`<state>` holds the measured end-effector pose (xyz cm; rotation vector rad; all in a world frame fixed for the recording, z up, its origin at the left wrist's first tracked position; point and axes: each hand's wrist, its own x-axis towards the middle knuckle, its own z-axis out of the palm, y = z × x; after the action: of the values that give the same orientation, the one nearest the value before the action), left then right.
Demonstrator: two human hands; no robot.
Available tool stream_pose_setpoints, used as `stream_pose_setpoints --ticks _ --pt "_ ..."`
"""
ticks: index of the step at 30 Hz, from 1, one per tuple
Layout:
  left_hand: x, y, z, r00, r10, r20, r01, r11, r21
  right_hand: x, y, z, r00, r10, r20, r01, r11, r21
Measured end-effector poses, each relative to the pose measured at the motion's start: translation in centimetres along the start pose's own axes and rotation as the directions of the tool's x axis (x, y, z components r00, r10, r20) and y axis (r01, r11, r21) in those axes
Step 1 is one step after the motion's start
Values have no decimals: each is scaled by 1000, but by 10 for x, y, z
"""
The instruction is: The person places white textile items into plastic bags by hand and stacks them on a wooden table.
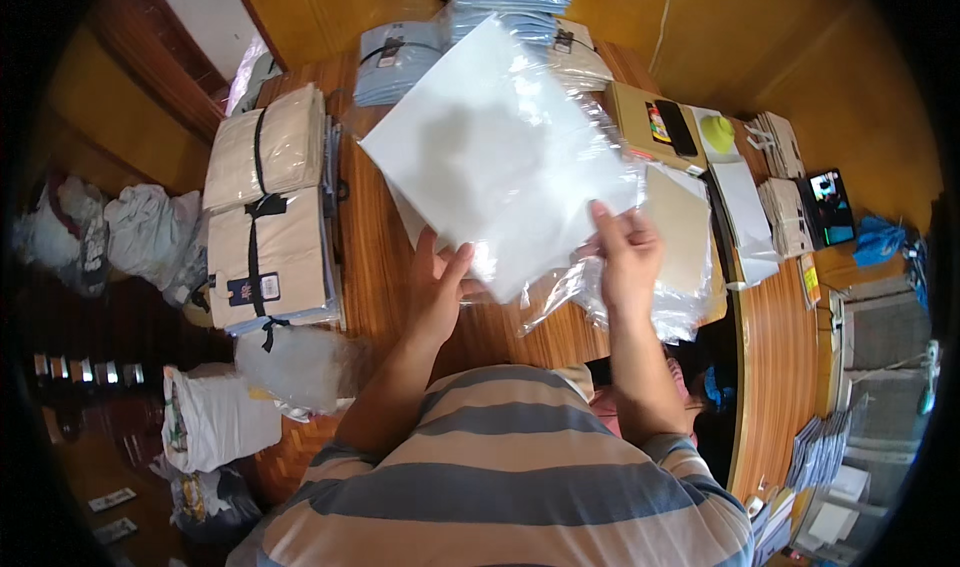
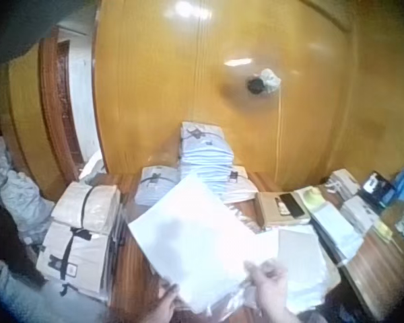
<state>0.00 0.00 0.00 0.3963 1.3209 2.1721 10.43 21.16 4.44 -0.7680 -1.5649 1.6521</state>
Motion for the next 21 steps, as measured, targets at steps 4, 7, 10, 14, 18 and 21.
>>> stream_pose_setpoints --ticks 4,7,10,14,18,21 --pt "-12 -6 -18 996 -80 31 81 996 -20 29 -14 -81 938 -147 -313 122 988 -99" --pt "-9 -14 -34 996 -57 -75 67 988 137 49 1 -168 841 -149 -520 89 986 -139" --pt "0 -30 -67 975 116 -189 -31 915 403 49 56 -233 767 -24 -641 -49 994 -97" --pt "25 -34 -81 955 255 -155 -61 676 734 46 118 -253 752 137 -645 -247 966 -82" --pt "32 -41 -80 970 99 -223 152 471 869 51 128 -234 794 290 -534 -308 950 57" --pt "35 -45 -69 971 44 -236 198 407 891 41 128 -236 847 290 -446 -327 945 -8"
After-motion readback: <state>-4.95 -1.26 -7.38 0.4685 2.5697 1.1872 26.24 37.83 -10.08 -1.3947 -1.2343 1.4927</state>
